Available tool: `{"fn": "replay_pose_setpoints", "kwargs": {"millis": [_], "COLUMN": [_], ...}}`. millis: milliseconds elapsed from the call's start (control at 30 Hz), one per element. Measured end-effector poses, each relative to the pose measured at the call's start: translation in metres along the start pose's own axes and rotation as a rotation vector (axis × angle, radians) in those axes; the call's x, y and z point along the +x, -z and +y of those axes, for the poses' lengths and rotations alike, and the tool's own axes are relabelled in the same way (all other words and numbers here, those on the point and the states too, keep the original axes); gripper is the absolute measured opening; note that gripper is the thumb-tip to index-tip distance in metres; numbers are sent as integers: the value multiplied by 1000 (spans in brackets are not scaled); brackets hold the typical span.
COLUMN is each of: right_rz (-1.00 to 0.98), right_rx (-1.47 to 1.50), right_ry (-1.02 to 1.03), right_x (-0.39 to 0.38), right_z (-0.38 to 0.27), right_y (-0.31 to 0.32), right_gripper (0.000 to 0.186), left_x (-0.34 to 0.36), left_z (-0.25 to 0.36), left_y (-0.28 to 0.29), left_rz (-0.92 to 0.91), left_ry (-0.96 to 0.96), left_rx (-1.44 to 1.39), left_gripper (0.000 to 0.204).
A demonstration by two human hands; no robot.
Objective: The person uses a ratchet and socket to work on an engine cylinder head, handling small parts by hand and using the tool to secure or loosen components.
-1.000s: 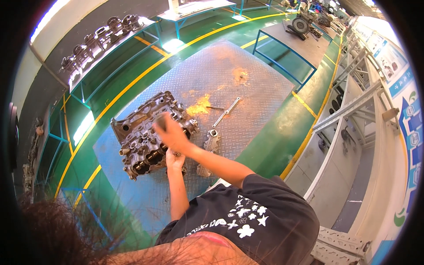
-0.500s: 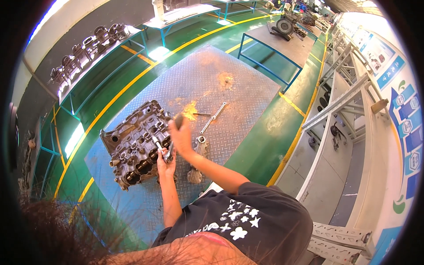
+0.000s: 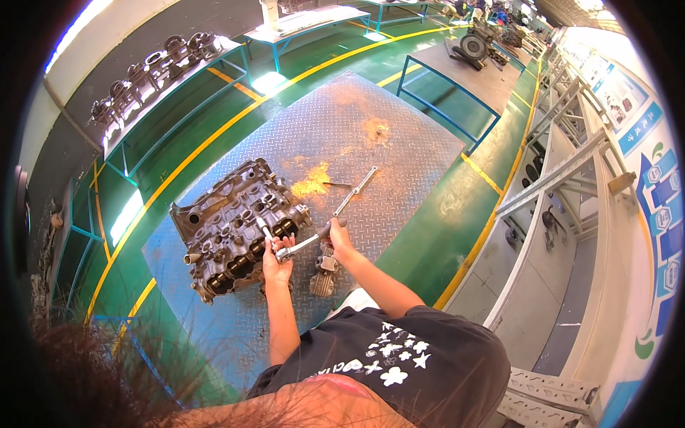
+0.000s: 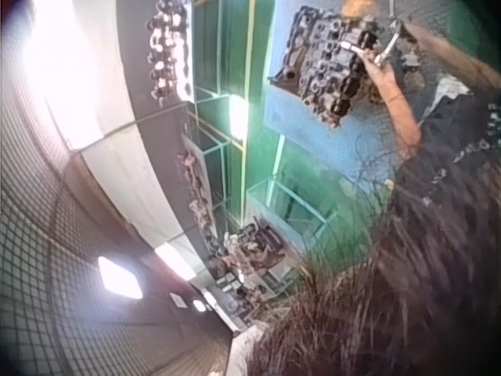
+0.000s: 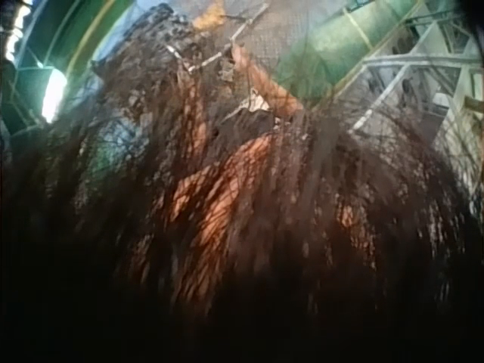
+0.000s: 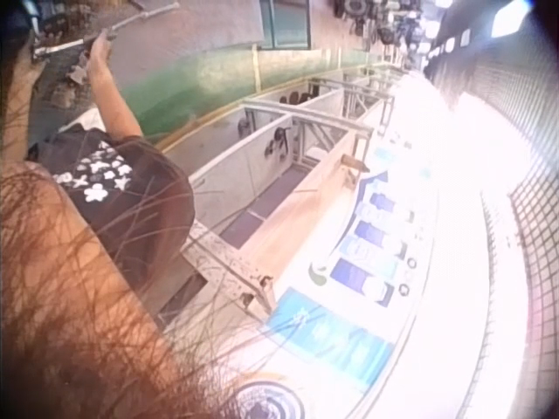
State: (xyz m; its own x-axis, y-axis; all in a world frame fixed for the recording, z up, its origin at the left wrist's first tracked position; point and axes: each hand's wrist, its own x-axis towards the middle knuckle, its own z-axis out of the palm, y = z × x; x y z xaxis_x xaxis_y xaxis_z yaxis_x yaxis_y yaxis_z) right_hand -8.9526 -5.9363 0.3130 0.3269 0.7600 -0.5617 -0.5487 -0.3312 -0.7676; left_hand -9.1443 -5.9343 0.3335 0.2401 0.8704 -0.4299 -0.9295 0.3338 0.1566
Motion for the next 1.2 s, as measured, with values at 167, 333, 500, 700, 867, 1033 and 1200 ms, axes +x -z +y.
{"fn": "replay_pose_setpoints", "kwargs": {"millis": [167,333,500,700,867,1033,1200], "right_rz": [64,-326,-20,84,79,-266,142], "right_rx": [-51,-303,-18,96,27,-172,48], "right_ry": [601,578,640,-371,520,658,232], "right_x": [-32,-122,-40,6,-48,-100,-22], "right_z": [-28,-72,-28,31,-37,-64,-14], "right_y": [-65,-127,-78,-2,-80,-112,-57], "right_gripper": [31,32,31,44,19,34,37], "left_x": [0,2,4,8,14,3,8], "left_z": [6,16,6,-1,10,12,4], "left_y": [4,10,1,-2,28,7,15], "left_rz": [-10,70,35,-5,-82,-23,-45], "left_ry": [-13,78,76,5,34,108,34], "left_rx": [8,7,-25,34,23,0,4], "left_gripper": [35,33,36,41,38,36,41]}}
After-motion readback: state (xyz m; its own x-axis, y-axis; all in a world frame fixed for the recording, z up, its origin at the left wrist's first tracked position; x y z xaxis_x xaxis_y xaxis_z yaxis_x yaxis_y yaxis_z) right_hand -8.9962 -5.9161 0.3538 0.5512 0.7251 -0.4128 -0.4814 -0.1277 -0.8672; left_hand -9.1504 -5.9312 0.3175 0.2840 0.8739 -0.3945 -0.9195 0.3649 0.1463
